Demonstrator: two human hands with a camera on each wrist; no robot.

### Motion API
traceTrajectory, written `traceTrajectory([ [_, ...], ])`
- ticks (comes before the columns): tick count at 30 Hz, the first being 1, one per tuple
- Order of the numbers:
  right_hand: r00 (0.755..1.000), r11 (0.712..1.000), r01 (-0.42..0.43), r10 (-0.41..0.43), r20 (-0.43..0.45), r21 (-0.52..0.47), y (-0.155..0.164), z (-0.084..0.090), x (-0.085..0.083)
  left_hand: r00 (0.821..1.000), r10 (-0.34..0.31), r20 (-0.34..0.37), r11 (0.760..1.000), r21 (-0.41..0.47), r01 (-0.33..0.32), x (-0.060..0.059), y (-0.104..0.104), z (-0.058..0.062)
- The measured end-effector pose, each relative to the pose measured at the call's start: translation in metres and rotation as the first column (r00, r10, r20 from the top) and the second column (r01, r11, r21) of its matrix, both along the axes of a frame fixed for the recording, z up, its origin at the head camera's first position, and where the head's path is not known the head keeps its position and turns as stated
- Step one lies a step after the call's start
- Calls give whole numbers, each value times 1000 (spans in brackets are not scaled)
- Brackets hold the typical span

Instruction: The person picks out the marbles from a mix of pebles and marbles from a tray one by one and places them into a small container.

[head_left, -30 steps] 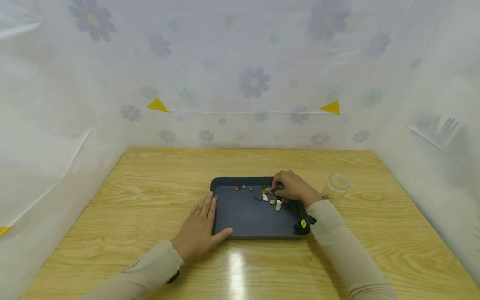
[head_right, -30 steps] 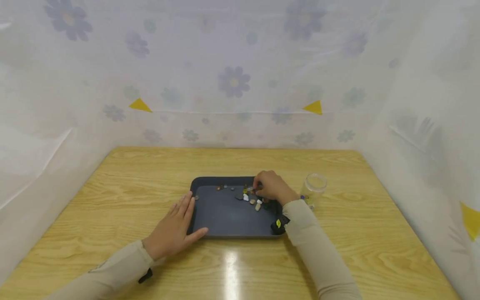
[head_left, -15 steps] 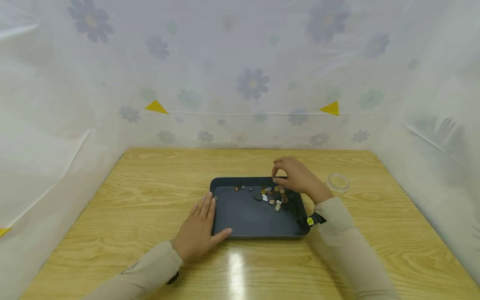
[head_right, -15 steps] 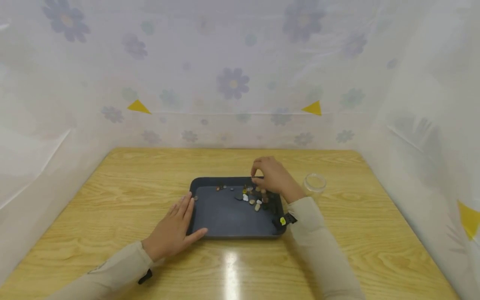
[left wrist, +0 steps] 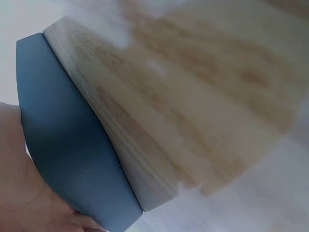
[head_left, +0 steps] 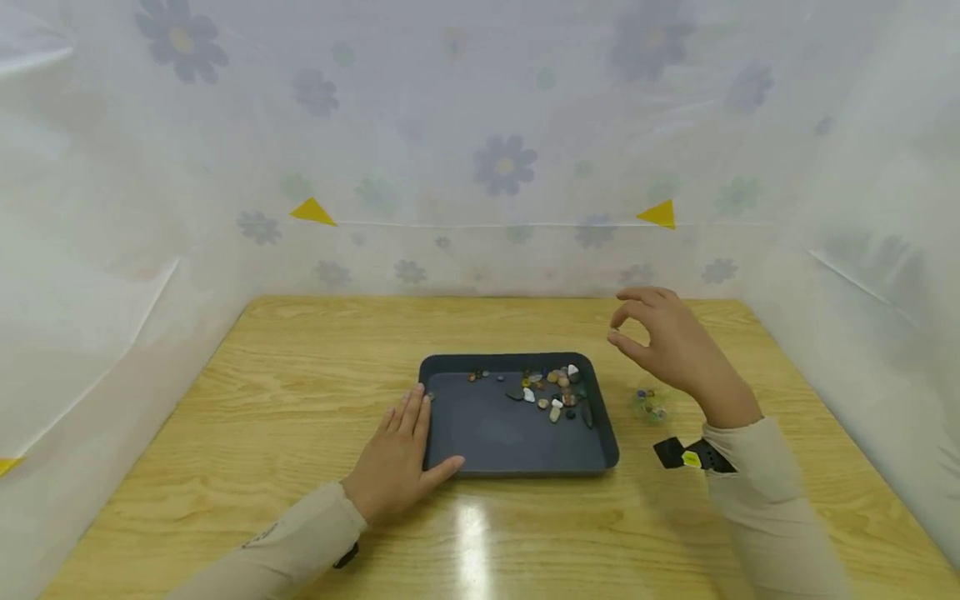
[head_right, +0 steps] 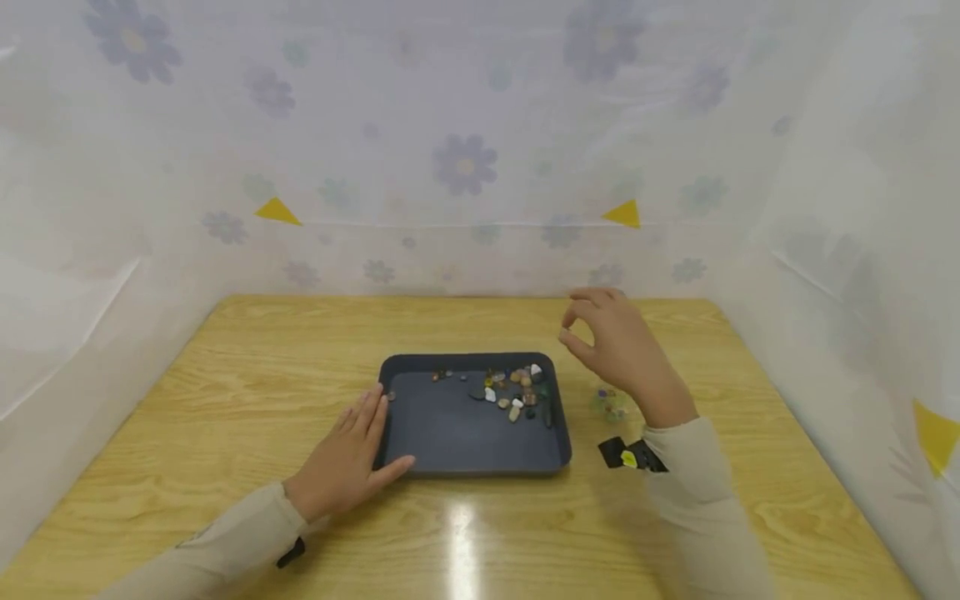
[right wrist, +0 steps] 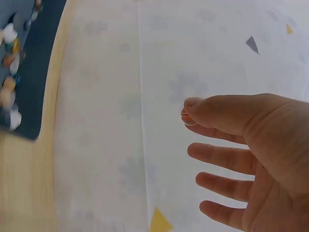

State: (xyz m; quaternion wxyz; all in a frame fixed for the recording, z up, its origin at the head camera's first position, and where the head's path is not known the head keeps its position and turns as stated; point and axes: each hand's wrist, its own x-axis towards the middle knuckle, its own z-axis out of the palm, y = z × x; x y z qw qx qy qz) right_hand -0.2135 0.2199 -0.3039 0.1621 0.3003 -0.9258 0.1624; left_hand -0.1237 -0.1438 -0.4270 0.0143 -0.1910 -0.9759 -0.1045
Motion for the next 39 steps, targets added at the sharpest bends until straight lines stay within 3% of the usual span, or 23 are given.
traceTrajectory([
  [6, 995, 995, 96, -96, 4, 31, 37, -8, 8, 1000, 7, 7, 1000, 4, -7, 2, 0, -2],
  [15, 991, 991, 127, -128, 24, 27, 68, -25, 15, 1000, 12, -3, 1000, 0, -12, 2, 0, -3],
  [39, 987, 993, 116, -117, 108, 10, 77, -41, 18, 1000, 3, -14, 1000, -3, -3, 0, 0, -6],
])
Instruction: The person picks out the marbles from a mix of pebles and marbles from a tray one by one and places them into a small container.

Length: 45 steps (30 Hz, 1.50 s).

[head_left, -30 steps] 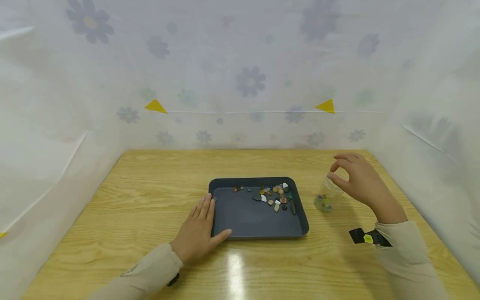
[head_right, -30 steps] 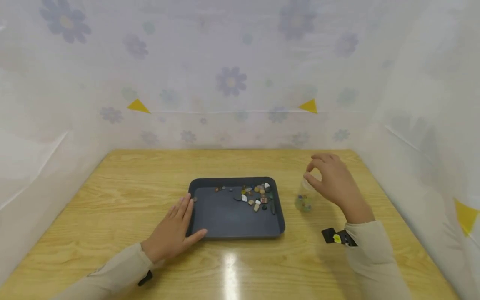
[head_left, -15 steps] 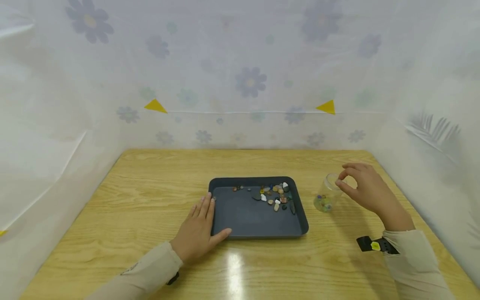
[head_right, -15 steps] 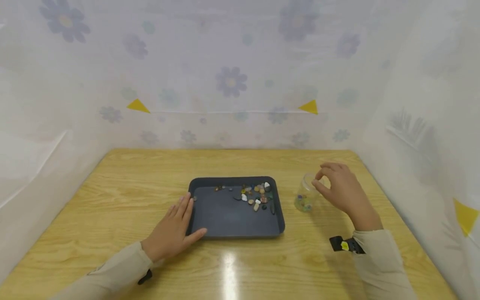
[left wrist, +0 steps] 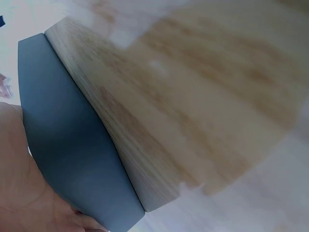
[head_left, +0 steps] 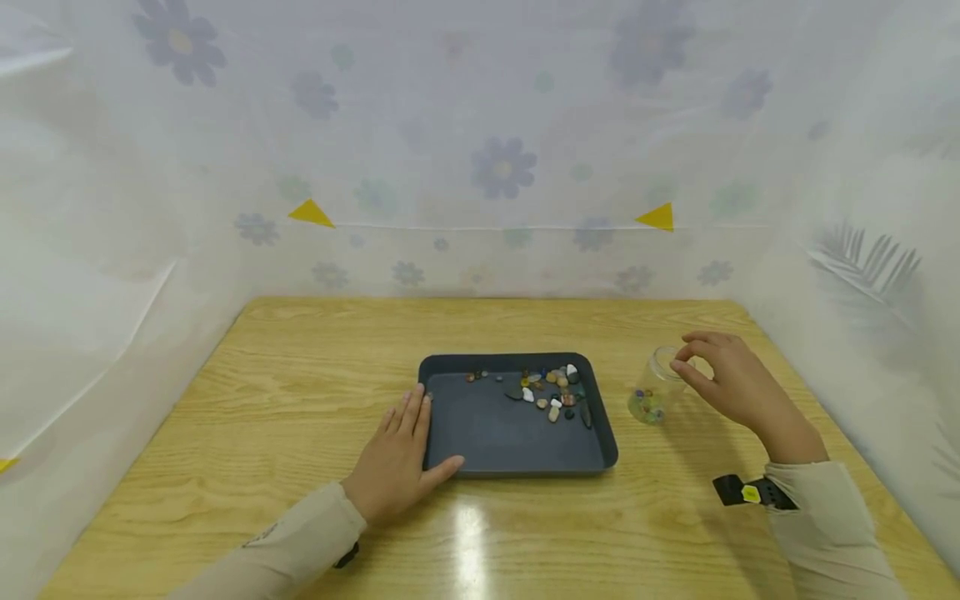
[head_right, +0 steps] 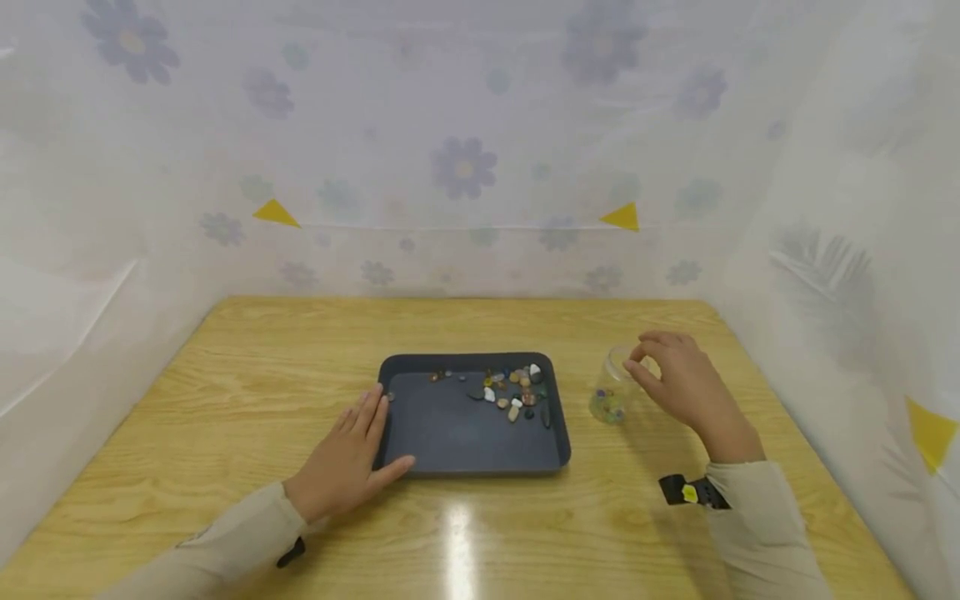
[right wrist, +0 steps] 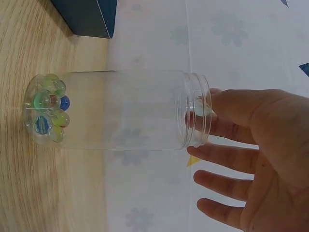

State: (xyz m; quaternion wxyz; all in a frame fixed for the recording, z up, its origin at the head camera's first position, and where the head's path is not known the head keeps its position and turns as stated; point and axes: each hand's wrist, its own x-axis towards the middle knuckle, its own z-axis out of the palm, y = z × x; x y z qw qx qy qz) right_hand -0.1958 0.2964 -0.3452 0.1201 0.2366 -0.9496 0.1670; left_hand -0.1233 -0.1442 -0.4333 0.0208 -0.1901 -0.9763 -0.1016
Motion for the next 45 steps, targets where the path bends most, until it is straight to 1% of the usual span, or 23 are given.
traceTrajectory([
  [9, 1000, 1000, -7, 7, 3, -7, 0, -1, -1, 1000, 1, 12, 1000, 7, -2, 0, 1, 3],
  [21, 1000, 999, -8, 9, 24, -43, 1, -2, 1, 1000, -5, 0, 1000, 3, 5, -1, 1, 5],
  [33, 999, 998, -11, 13, 37, -54, 1, -6, 0, 1000, -1, 9, 1000, -3, 1, 0, 0, 4],
  [36, 1000, 997, -22, 23, 9, -68, 0, -4, 0, 1000, 2, 18, 1000, -2, -2, 1, 0, 3],
  [40, 998, 994, -38, 33, -50, -100, -5, 2, -4, 1000, 5, 24, 1000, 3, -5, 1, 0, 3],
  [43, 998, 993, -41, 34, -61, -109, -10, 8, -7, 1000, 3, 19, 1000, 8, -3, 1, 0, 3],
  [45, 998, 993, -39, 33, -54, -108, -15, 13, -9, 1000, 1, 21, 1000, 12, -2, 1, 1, 3],
])
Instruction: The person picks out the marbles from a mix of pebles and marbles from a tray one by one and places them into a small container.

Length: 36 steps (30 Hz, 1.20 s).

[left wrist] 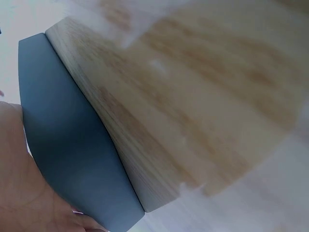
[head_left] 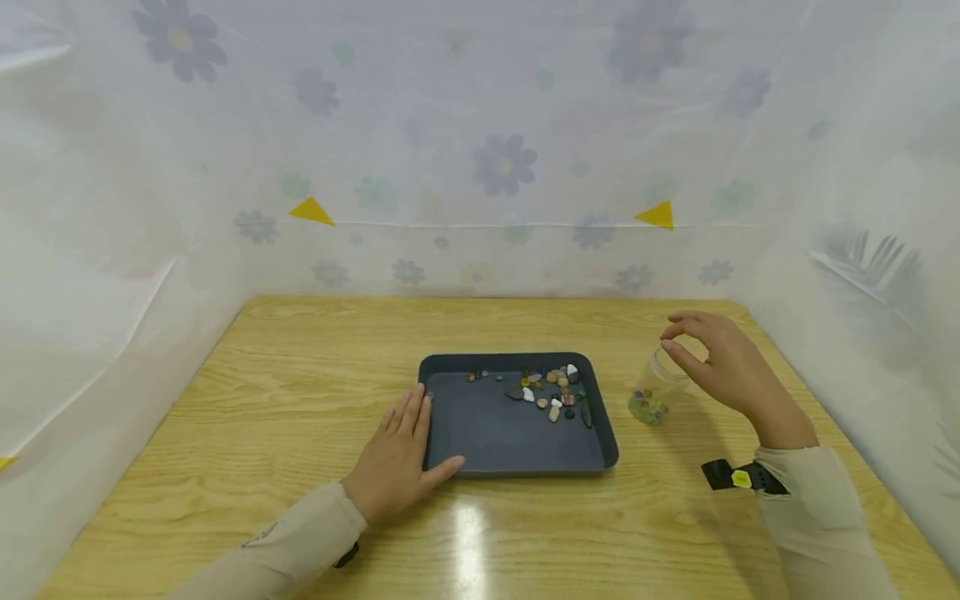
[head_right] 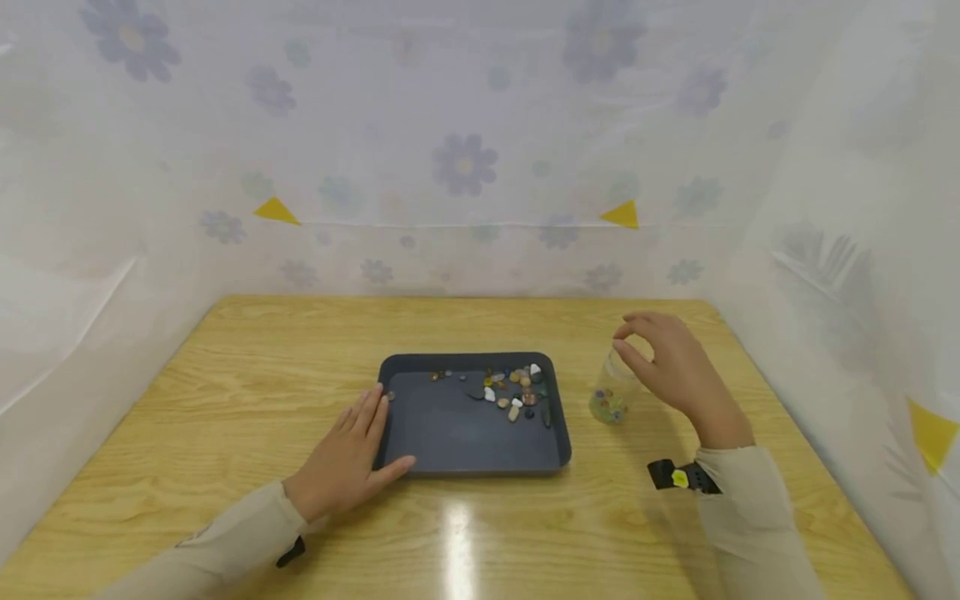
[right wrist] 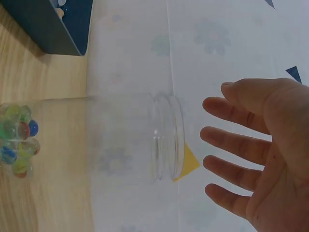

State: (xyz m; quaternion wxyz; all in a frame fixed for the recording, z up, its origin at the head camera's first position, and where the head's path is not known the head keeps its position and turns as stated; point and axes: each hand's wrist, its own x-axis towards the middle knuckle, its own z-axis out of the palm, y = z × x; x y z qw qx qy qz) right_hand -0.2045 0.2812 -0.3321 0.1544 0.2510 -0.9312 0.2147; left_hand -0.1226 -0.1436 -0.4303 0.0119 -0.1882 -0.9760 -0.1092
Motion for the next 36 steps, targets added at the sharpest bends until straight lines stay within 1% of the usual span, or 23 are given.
traceTrajectory([
  [2, 1000, 1000, -7, 7, 8, -1, -6, 4, -2, 1000, 1, 1, 1000, -2, -1, 0, 0, 0],
  [6, 999, 999, -52, 52, 8, 2, -21, 7, -8, 1000, 4, 2, 1000, -2, -4, 0, 0, 0],
  [11, 994, 994, -110, 110, 10, 8, -43, 7, -18, 1000, 4, -1, 1000, 2, -4, 1, 0, 1],
  [15, 989, 989, -145, 145, 39, -2, -60, 5, -25, 1000, 6, -1, 1000, -1, -6, 1, 0, 2],
  [21, 977, 983, -184, 183, 106, -3, -82, -8, -37, 1000, 4, 1, 1000, -11, -4, 0, 1, 2],
  [26, 968, 976, -218, 217, 123, -10, -97, -18, -47, 1000, 5, 1, 1000, -11, -5, 0, 0, 1],
  [32, 953, 971, -239, 240, 182, -30, -110, -30, -59, 1000, 9, 4, 1000, -13, -8, 0, 0, 0],
  [36, 945, 969, -246, 240, 222, -3, -114, -43, -65, 1000, 11, 1, 1000, -16, -11, -1, 0, -1],
])
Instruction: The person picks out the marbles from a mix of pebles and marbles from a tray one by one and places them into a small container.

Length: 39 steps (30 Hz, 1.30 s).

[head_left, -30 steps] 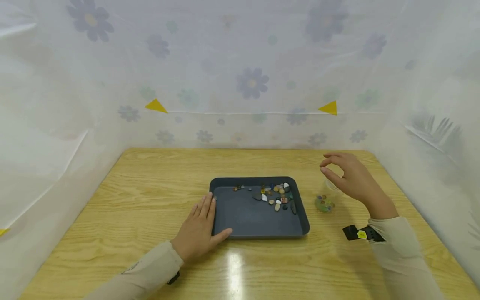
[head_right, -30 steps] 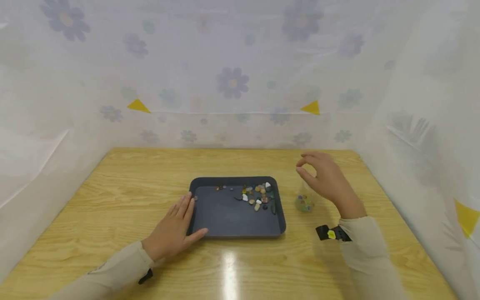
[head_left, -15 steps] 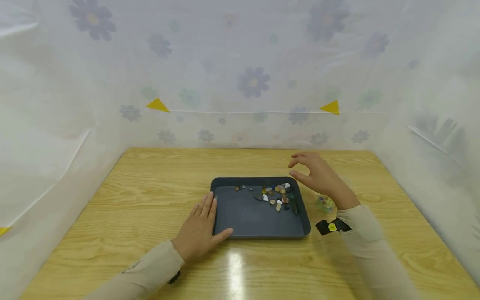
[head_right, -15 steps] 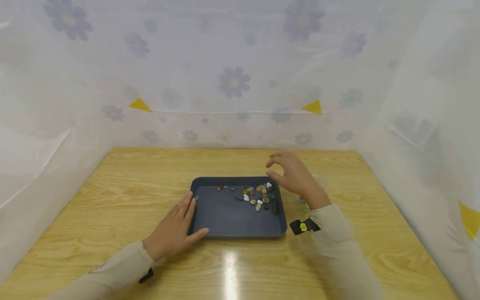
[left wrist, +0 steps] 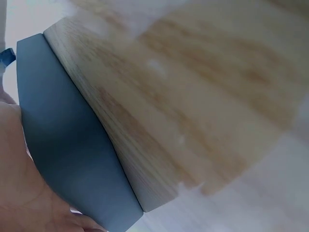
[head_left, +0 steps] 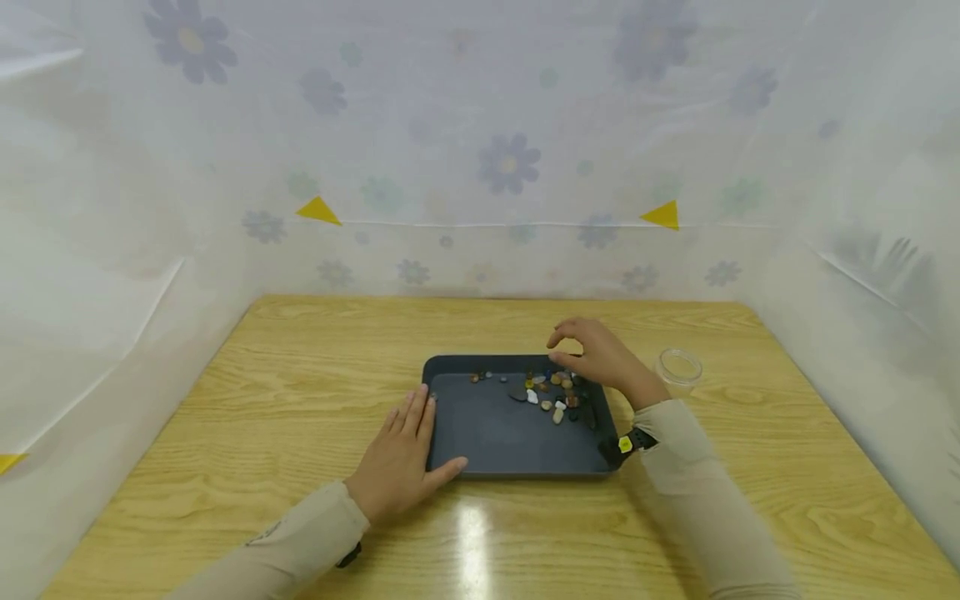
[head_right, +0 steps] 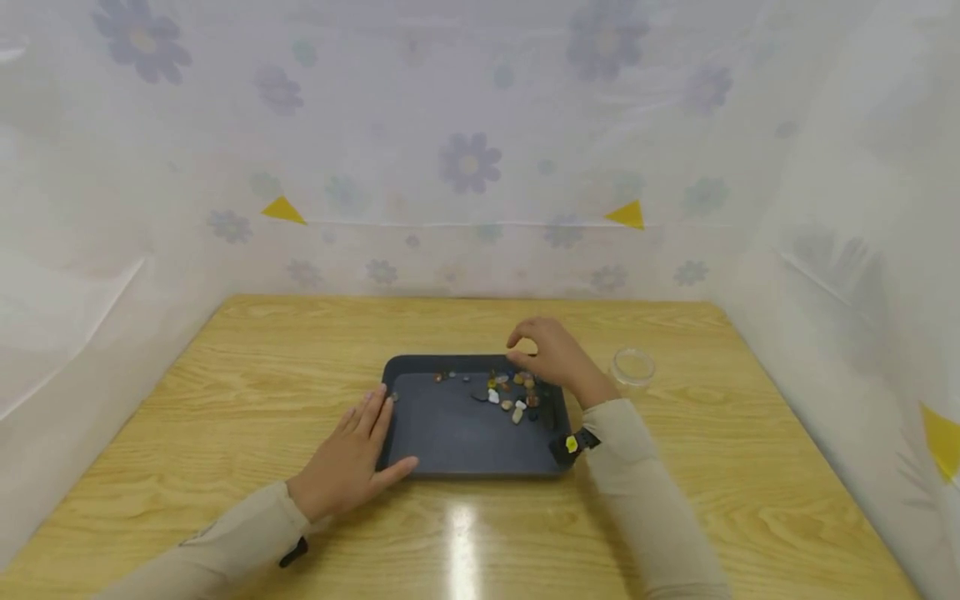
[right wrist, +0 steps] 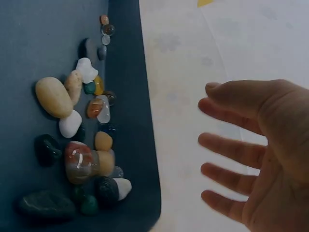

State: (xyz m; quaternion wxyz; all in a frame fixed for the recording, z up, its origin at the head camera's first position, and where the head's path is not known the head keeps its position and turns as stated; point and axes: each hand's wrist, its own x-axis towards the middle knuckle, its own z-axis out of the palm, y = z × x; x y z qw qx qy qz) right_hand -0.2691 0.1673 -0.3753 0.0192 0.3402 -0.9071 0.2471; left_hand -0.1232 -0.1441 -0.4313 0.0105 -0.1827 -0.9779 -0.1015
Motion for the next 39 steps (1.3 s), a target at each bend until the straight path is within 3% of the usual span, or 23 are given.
traceTrajectory([
  [9, 1000, 993, 27, -26, -2, 112, -9, -19, -4, 1000, 1, -14, 1000, -6, -1, -1, -1, 0],
  [18, 993, 983, 67, -83, 86, 171, -12, -35, -2, 1000, 0, -4, 1000, -6, 0, 0, -1, 2],
  [28, 989, 952, 143, -125, -83, 271, -16, -43, 0, 1000, -10, -9, 1000, -7, 10, 0, -1, 2],
  [39, 988, 946, 130, -97, -123, 299, -17, -44, 0, 1000, -5, -21, 1000, -13, 5, 0, -2, 0],
])
